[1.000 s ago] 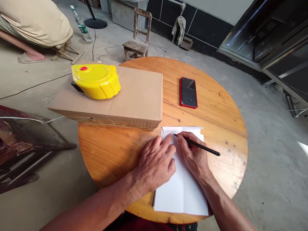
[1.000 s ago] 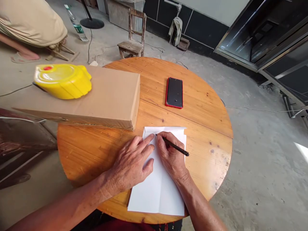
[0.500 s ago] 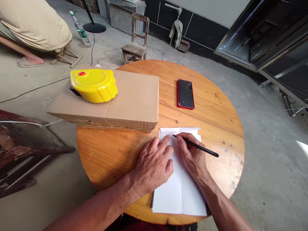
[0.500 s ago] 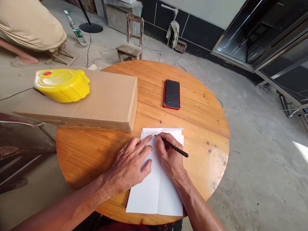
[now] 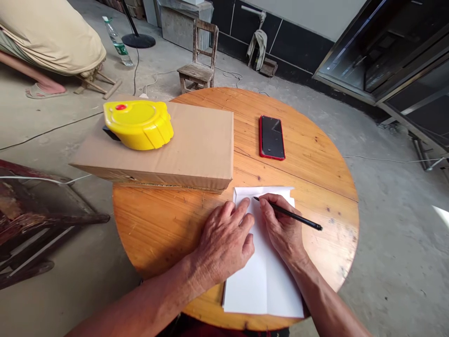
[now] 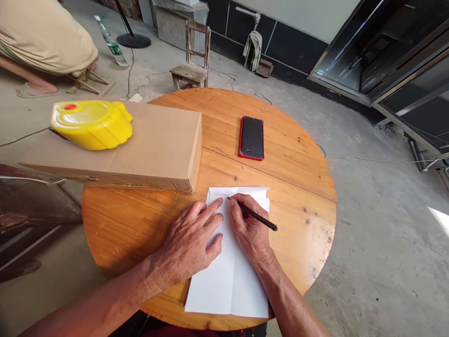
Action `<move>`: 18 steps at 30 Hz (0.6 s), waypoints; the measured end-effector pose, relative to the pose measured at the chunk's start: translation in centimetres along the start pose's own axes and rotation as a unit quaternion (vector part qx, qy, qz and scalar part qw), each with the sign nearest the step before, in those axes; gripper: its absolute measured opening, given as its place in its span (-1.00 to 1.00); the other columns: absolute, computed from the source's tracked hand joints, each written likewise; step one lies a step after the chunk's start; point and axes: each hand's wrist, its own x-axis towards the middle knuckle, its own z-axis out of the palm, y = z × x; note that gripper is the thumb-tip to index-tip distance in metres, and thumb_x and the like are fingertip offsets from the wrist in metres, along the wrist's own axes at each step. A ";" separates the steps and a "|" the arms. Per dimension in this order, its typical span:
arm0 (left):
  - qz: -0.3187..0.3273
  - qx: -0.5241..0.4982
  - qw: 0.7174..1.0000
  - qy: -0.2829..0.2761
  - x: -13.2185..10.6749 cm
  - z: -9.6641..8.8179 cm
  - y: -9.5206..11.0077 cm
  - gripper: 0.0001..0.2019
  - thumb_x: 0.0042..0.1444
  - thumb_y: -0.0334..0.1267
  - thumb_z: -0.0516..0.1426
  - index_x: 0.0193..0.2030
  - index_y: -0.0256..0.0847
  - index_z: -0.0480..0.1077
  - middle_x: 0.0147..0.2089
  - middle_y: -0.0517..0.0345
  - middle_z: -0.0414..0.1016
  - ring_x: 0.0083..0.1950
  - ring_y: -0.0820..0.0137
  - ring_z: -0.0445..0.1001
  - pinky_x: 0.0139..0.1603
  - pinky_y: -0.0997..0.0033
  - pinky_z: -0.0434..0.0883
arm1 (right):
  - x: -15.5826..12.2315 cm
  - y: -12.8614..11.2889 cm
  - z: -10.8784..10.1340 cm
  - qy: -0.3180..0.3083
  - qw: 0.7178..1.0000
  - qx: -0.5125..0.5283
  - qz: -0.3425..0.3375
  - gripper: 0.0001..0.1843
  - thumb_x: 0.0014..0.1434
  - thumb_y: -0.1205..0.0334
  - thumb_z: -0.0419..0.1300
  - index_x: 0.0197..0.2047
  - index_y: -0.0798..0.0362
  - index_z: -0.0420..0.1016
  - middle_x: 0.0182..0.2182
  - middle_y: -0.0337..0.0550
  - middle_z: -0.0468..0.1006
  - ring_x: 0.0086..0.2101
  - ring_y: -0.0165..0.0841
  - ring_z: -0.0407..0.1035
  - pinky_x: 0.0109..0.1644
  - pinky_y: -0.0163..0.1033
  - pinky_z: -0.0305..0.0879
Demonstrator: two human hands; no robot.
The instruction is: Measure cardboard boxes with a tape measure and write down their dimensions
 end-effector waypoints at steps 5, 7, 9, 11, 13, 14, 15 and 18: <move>0.001 0.000 1.000 0.006 -0.1 0.1 0.0 -0.89 0.15 -0.32 0.10 -0.17 -0.16 0.36 0.32 0.15 0.31 0.04 0.16 0.34 -0.02 0.07 0.43 | 0.0 0.1 -0.1 0.025 0.997 0.061 0.030 -0.87 0.27 0.15 0.18 -0.25 0.01 0.48 -0.43 -0.25 0.49 -0.46 -0.41 0.29 -0.39 -0.28 0.21; 0.001 0.002 1.000 0.007 -0.1 0.1 0.0 -0.89 0.15 -0.32 0.10 -0.17 -0.16 0.36 0.31 0.14 0.31 0.04 0.15 0.34 -0.01 0.07 0.43 | 0.1 0.1 -0.1 0.030 0.997 0.066 0.033 -0.86 0.27 0.15 0.18 -0.27 0.02 0.48 -0.44 -0.26 0.47 -0.48 -0.43 0.26 -0.41 -0.29 0.20; 0.002 0.003 1.000 0.009 -0.1 0.2 0.0 -0.89 0.15 -0.31 0.11 -0.17 -0.16 0.37 0.31 0.13 0.31 0.04 0.15 0.34 -0.01 0.07 0.43 | 0.2 0.1 -0.1 0.029 0.997 0.059 0.028 -0.86 0.27 0.15 0.19 -0.27 0.02 0.48 -0.47 -0.27 0.45 -0.51 -0.43 0.23 -0.43 -0.29 0.18; 0.002 0.003 1.000 0.010 -0.1 0.2 0.1 -0.89 0.15 -0.31 0.11 -0.17 -0.16 0.37 0.32 0.12 0.31 0.04 0.15 0.33 0.01 0.07 0.43 | 0.3 0.1 -0.1 0.025 0.998 0.056 0.027 -0.86 0.26 0.14 0.19 -0.27 0.02 0.49 -0.49 -0.28 0.44 -0.52 -0.43 0.22 -0.45 -0.29 0.17; 0.003 0.004 1.000 0.009 -0.1 0.2 0.1 -0.89 0.15 -0.32 0.11 -0.16 -0.16 0.37 0.32 0.12 0.31 0.05 0.15 0.33 0.02 0.07 0.43 | 0.2 0.1 -0.1 0.032 0.997 0.057 0.027 -0.86 0.26 0.15 0.19 -0.26 0.02 0.50 -0.49 -0.28 0.44 -0.52 -0.43 0.23 -0.45 -0.30 0.17; 0.003 0.004 1.000 0.008 -0.1 0.2 0.1 -0.89 0.15 -0.31 0.11 -0.16 -0.16 0.37 0.32 0.12 0.31 0.05 0.15 0.33 0.01 0.07 0.43 | 0.2 0.1 -0.1 0.039 0.997 0.058 0.028 -0.86 0.26 0.15 0.20 -0.27 0.01 0.50 -0.50 -0.28 0.44 -0.52 -0.43 0.23 -0.45 -0.30 0.17; 0.002 0.004 1.000 0.006 -0.1 0.1 0.1 -0.88 0.15 -0.31 0.11 -0.16 -0.16 0.37 0.32 0.11 0.31 0.05 0.15 0.34 0.01 0.08 0.43 | 0.1 0.0 -0.2 0.047 0.997 0.059 0.030 -0.86 0.25 0.14 0.20 -0.28 0.01 0.50 -0.51 -0.29 0.43 -0.53 -0.44 0.23 -0.46 -0.30 0.16; 0.002 0.000 1.000 0.002 -0.1 0.1 0.0 -0.87 0.15 -0.32 0.11 -0.15 -0.17 0.38 0.32 0.11 0.31 0.05 0.15 0.34 0.00 0.08 0.43 | 0.0 0.0 -0.4 0.074 0.995 0.064 0.033 -0.84 0.24 0.12 0.22 -0.29 0.01 0.50 -0.56 -0.31 0.39 -0.57 -0.44 0.20 -0.49 -0.30 0.12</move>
